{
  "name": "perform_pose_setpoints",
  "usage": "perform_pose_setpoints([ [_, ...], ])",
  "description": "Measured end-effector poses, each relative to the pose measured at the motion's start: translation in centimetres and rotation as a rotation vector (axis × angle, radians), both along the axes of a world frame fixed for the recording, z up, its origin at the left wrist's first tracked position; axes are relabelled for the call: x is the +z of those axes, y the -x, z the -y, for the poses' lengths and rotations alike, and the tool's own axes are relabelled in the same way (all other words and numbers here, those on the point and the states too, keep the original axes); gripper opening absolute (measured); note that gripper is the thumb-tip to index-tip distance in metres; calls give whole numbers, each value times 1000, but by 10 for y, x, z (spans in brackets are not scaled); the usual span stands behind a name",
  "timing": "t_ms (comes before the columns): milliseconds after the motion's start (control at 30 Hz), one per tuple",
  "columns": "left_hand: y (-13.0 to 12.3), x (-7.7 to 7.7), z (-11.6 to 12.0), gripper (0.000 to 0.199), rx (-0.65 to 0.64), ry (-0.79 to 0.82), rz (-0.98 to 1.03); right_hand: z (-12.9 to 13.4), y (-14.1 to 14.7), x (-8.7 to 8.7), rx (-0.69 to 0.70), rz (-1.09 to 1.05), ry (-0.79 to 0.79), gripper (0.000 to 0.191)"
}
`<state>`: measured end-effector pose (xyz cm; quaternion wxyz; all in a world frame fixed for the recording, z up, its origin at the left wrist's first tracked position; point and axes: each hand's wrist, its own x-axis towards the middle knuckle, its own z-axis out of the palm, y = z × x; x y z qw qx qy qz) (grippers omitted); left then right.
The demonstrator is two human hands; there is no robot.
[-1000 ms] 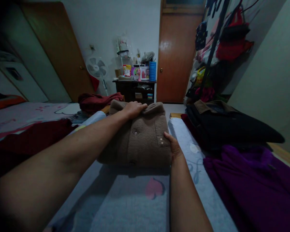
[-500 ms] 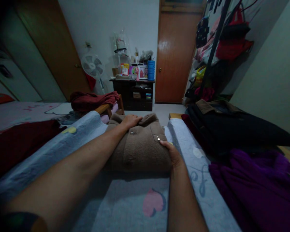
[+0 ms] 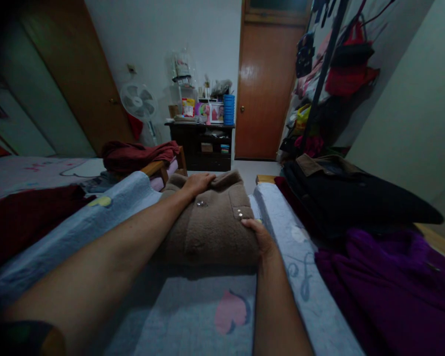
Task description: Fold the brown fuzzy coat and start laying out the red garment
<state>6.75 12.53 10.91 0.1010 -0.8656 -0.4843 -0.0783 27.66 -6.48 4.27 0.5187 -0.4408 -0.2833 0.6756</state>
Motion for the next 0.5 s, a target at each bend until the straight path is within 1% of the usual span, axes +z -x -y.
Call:
perform_pose_setpoints([
  [67, -3, -2, 0, 34, 8, 0, 9, 0, -1, 0, -15, 34, -32, 30],
  [133, -5, -6, 0, 36, 26, 6, 11, 0, -2, 0, -18, 57, -52, 30],
  [167, -5, -9, 1, 40, 42, 6, 11, 0, -2, 1, -17, 63, -54, 30],
  [233, -5, -14, 2, 53, 107, 0, 22, 0, -2, 3, -16, 67, -51, 30],
  [300, -3, -12, 4, 65, 199, -18, 65, -1, -2, 5, -23, 67, -49, 30],
  [333, -1, -8, 6, 66, 245, -26, 97, -1, -2, 5, -29, 65, -51, 31],
  [400, 7, 6, 12, 58, 313, -20, 162, -2, -2, 7, -31, 61, -53, 33],
  [467, 16, 23, 26, 44, 319, 35, 197, -2, -2, 9, -27, 62, -56, 38],
  [500, 22, 29, 38, 41, 284, 83, 197, -2, -3, 11, -26, 65, -63, 40],
])
